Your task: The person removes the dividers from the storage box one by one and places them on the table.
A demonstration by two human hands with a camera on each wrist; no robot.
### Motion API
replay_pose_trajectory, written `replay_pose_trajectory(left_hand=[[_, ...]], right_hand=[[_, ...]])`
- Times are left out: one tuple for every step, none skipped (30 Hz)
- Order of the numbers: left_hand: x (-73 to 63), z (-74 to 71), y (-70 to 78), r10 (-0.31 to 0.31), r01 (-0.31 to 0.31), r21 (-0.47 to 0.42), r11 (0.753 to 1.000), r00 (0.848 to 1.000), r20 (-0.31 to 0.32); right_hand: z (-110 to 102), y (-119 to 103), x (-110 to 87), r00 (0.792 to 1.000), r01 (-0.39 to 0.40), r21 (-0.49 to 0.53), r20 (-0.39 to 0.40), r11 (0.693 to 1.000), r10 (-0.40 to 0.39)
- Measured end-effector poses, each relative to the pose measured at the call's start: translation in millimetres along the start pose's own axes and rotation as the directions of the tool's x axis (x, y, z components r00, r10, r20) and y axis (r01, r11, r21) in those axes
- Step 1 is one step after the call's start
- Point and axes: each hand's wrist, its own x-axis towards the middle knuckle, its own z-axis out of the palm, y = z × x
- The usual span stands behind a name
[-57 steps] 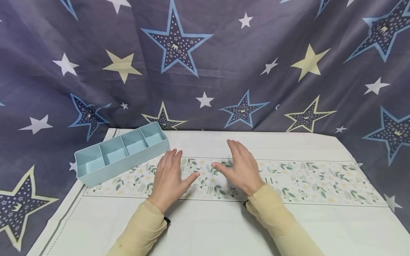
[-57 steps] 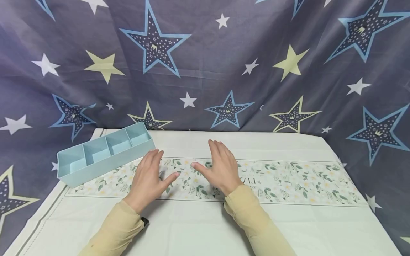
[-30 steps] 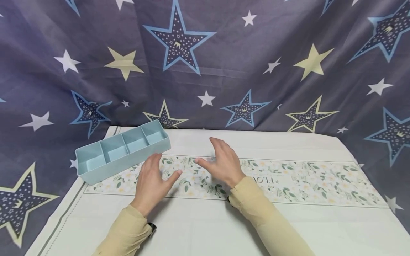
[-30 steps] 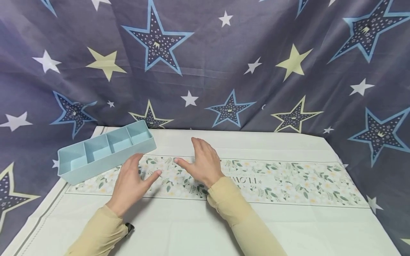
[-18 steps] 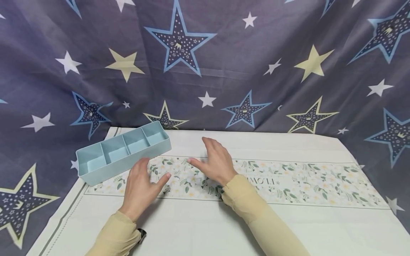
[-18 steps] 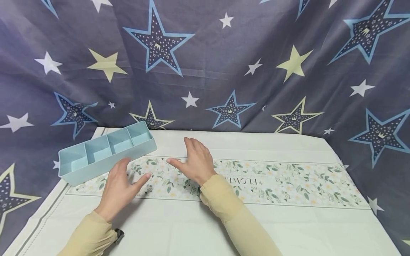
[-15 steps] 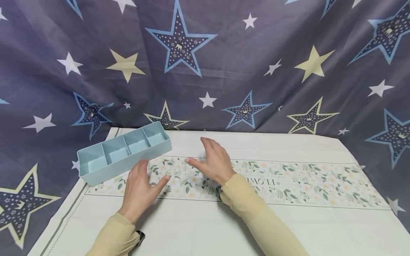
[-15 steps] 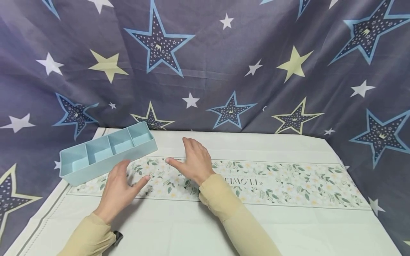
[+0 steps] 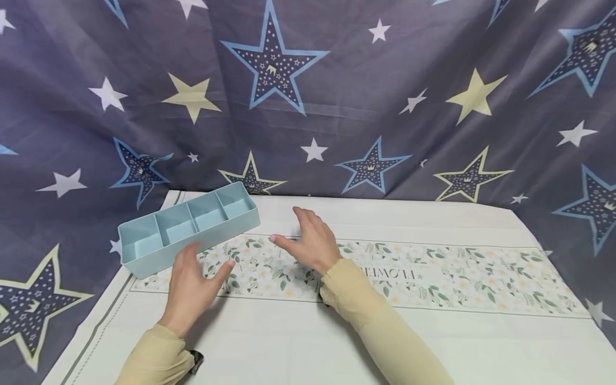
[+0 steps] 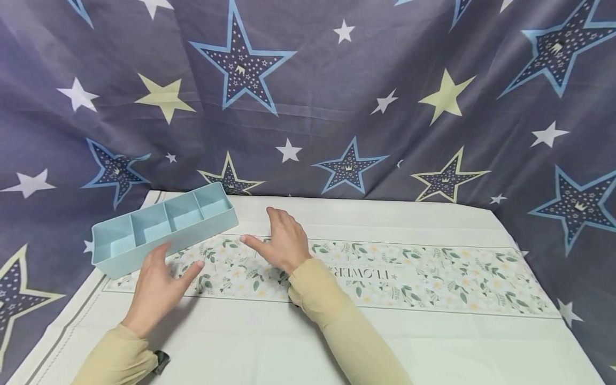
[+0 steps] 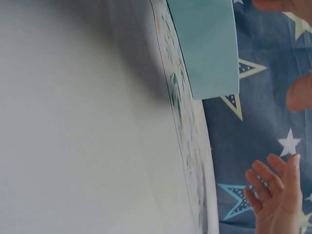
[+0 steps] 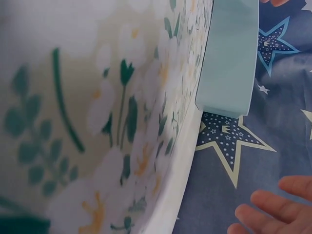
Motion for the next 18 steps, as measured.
replay_pose_trajectory(left_hand=[[0.4, -1.6, -1.3, -0.027, 0.026, -0.014, 1.0, 1.0, -0.006], [0.7, -3.4, -2.6, -0.051, 0.05, -0.028, 0.998, 0.999, -0.013], [0.9, -5.0, -4.1, -0.07, 0.069, -0.04, 0.997, 0.997, -0.024], [1.0, -7.0, -5.8, -0.088, 0.086, -0.048, 0.995, 0.996, -0.034], [1.5, -8.6, -7.9, -0.102, 0.1, -0.054, 0.994, 0.994, -0.043], [1.6, -10.1, -9.8, -0.11, 0.107, -0.056, 0.993, 0.992, -0.055], [1.7, -11.4, -11.8, -0.114, 0.111, -0.059, 0.992, 0.991, -0.068], [1.8, -12.4, -13.6, -0.118, 0.114, -0.06, 0.992, 0.99, -0.079], [1.8, -13.3, -15.3, -0.122, 0.116, -0.062, 0.991, 0.988, -0.091], [1.8, -14.1, -17.0, -0.128, 0.122, -0.069, 0.99, 0.987, -0.101], [1.8, -14.9, -18.5, -0.134, 0.126, -0.076, 0.989, 0.985, -0.112], [1.8, -15.9, -19.9, -0.142, 0.133, -0.084, 0.988, 0.983, -0.12], [1.9, -16.8, -21.5, -0.153, 0.142, -0.094, 0.985, 0.98, -0.124], [1.9, -17.8, -22.9, -0.165, 0.152, -0.103, 0.983, 0.978, -0.127], [1.9, -19.2, -24.3, -0.178, 0.164, -0.113, 0.98, 0.975, -0.13], [2.0, -20.5, -26.1, -0.193, 0.177, -0.122, 0.977, 0.972, -0.132], [2.0, -22.1, -27.9, -0.21, 0.193, -0.132, 0.972, 0.969, -0.133], [1.9, -23.9, -30.0, -0.226, 0.206, -0.141, 0.968, 0.965, -0.137]], right_hand=[[1, -1, 1.0, 1.0, -0.006, 0.01, 0.007, 1.0, 0.006], [3, -1, 2.3, 1.0, -0.015, 0.022, 0.017, 1.0, 0.014], [4, -2, 3.6, 0.999, -0.025, 0.037, 0.03, 0.999, 0.024], [6, -3, 4.9, 0.998, -0.036, 0.051, 0.047, 0.998, 0.034], [9, -5, 6.4, 0.997, -0.048, 0.068, 0.062, 0.997, 0.044], [11, -7, 7.8, 0.996, -0.063, 0.087, 0.076, 0.994, 0.056], [12, -9, 9.3, 0.994, -0.076, 0.102, 0.088, 0.992, 0.067], [14, -11, 10.9, 0.992, -0.087, 0.112, 0.099, 0.99, 0.076], [16, -13, 12.4, 0.991, -0.097, 0.121, 0.108, 0.988, 0.084], [17, -15, 13.8, 0.989, -0.104, 0.127, 0.114, 0.986, 0.089], [18, -17, 15.2, 0.989, -0.109, 0.136, 0.115, 0.985, 0.093], [18, -18, 16.7, 0.989, -0.113, 0.141, 0.115, 0.984, 0.097], [19, -20, 18.0, 0.988, -0.116, 0.149, 0.114, 0.982, 0.1], [20, -21, 19.1, 0.988, -0.122, 0.165, 0.115, 0.979, 0.104], [20, -22, 20.1, 0.987, -0.13, 0.189, 0.119, 0.973, 0.109], [21, -23, 21.0, 0.986, -0.139, 0.219, 0.126, 0.966, 0.113], [23, -23, 22.0, 0.984, -0.15, 0.253, 0.136, 0.956, 0.118], [24, -24, 23.1, 0.981, -0.161, 0.287, 0.147, 0.944, 0.122]])
